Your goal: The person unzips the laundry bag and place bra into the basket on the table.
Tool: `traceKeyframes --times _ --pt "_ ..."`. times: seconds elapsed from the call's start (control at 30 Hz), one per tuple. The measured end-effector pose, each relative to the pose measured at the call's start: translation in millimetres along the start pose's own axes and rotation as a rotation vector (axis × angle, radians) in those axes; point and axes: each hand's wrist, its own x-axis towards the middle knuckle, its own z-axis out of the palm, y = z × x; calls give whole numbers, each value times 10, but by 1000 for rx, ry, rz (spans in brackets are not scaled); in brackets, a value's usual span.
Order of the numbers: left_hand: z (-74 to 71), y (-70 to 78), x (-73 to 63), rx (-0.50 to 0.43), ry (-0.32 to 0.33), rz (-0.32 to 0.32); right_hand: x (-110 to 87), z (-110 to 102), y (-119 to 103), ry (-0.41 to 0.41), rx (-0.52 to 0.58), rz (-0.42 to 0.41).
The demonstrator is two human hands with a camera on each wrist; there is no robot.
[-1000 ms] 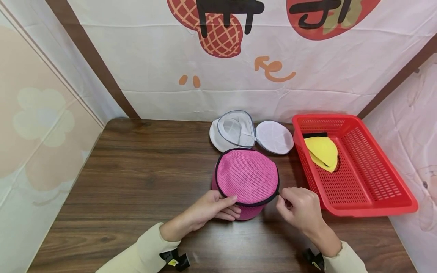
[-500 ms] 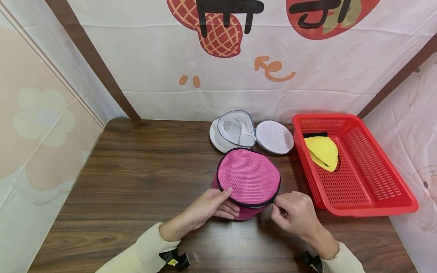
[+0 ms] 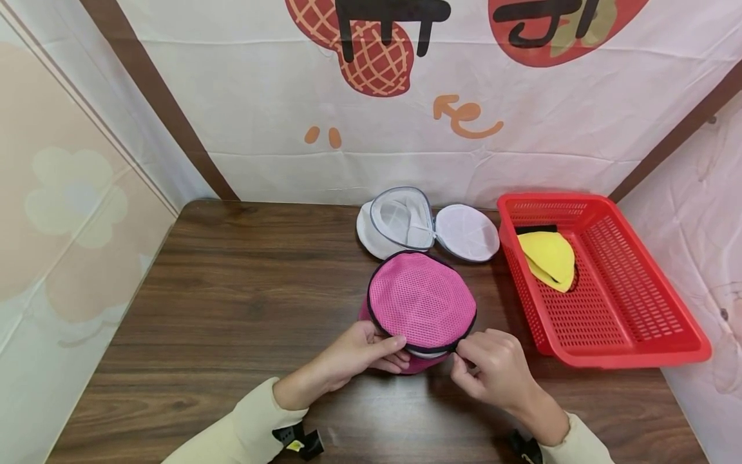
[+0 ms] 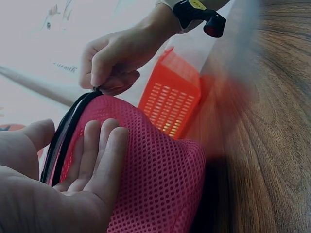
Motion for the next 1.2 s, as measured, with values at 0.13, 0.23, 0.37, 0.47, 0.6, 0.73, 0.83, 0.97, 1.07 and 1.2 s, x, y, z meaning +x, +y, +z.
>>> traceKeyframes --times 0.13,0.23,0.37,0.47,0.6,0.73,0.83,0.97,1.07,1.2 --pt "8 -8 -2 5 -18 -17 13 33 -28 -3 19 -20" --pt "20 -12 -3 11 -34 -30 14 58 -47 -12 23 -28" --pt "37 -11 1 21 -54 -33 11 82 -65 -48 35 -19" --pt "44 -10 4 24 -60 -36 11 102 -75 -82 51 -22" --pt "51 -10 11 12 -54 -45 25 117 -96 -142 78 -31" --pt "65 -19 14 -3 -35 -39 33 143 -119 -176 95 -56" --pt "68 -12 11 -9 -1 -16 38 175 -135 -185 97 -82" --pt "59 -4 12 -14 34 15 49 185 -149 -205 92 -80" --pt "51 -14 18 -19 38 25 55 183 -146 -210 86 -73" --pt "48 -40 38 -41 53 19 60 184 -139 -212 75 -70"
